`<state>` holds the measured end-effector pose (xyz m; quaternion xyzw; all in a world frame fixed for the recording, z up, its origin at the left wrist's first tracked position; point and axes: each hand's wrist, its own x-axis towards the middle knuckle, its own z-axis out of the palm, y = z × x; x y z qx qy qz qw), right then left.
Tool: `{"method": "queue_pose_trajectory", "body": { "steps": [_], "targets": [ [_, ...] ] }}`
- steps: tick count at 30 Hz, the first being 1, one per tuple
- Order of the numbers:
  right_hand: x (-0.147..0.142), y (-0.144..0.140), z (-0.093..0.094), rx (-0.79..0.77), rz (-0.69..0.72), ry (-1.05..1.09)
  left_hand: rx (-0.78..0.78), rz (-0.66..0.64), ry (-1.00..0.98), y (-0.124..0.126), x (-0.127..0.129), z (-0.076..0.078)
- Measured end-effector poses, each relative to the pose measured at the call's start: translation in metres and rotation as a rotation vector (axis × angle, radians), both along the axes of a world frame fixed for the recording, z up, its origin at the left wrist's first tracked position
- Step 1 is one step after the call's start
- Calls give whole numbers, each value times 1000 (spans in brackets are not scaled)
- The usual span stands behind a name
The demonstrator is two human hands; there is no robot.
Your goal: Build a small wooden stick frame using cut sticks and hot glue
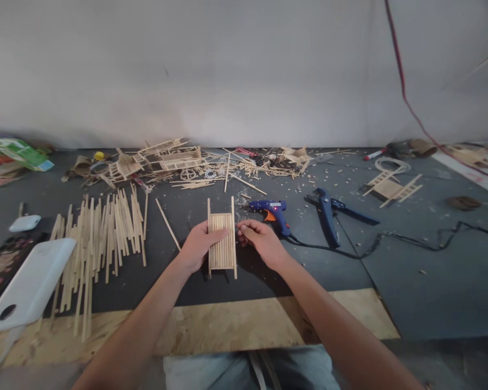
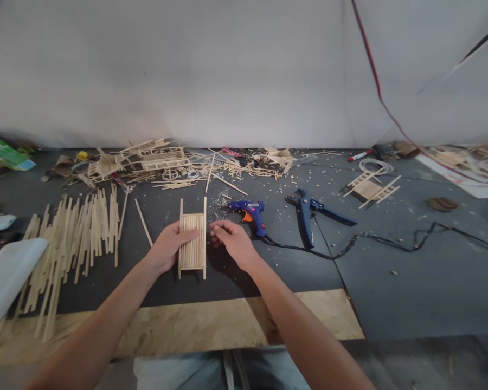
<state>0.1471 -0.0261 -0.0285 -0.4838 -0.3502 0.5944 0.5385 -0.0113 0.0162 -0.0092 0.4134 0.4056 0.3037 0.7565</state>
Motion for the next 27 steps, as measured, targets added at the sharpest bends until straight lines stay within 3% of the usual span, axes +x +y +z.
{"method": "queue_pose_trajectory", "body": {
  "steps": [18, 27],
  "targets": [
    [-2, -3, 7, 21, 41, -176, 61, -9, 39, -1, -1, -5],
    [-3, -4, 8, 32, 45, -162, 83, 222, -51, 5, -1, -11]
  ]
}}
